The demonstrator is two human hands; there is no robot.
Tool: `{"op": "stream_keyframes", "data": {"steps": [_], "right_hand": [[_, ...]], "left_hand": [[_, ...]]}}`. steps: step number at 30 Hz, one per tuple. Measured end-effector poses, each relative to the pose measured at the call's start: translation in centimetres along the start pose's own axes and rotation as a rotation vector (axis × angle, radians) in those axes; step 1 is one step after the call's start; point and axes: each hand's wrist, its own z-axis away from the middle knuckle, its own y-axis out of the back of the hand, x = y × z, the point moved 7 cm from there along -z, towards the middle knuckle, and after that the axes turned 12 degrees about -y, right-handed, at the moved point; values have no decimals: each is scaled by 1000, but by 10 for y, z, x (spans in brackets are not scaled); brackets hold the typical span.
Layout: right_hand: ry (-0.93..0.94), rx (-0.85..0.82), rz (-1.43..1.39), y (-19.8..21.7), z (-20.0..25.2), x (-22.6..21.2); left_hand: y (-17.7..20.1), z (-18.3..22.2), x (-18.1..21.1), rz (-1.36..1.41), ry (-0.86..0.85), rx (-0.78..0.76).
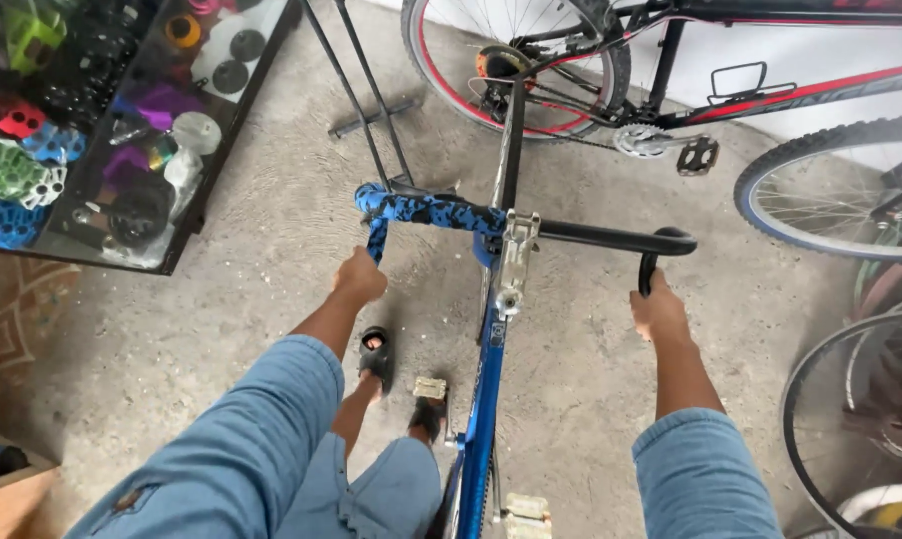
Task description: Wrapping handlebar tape around a bicycle's drop bars and securing it with a bar end plug.
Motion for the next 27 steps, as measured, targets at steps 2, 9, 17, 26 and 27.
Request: {"op": "stream_keyframes", "data": {"steps": [2,9,17,26,27], "right_hand": [[-17,7,2,-1,-5,1],[2,-24,61,-1,-26,-3],[-12,8,78,2,-20,-3],[-29,37,50,-1,-26,-4],[-37,41,42,0,-27,-3]], "left_hand": [[19,18,20,28,-30,-36],[26,33,36,177,4,-6],[71,90,82,142,-35,-56],[42,41,45,152,-27,-61],[43,43,47,147,-37,-64]]}}
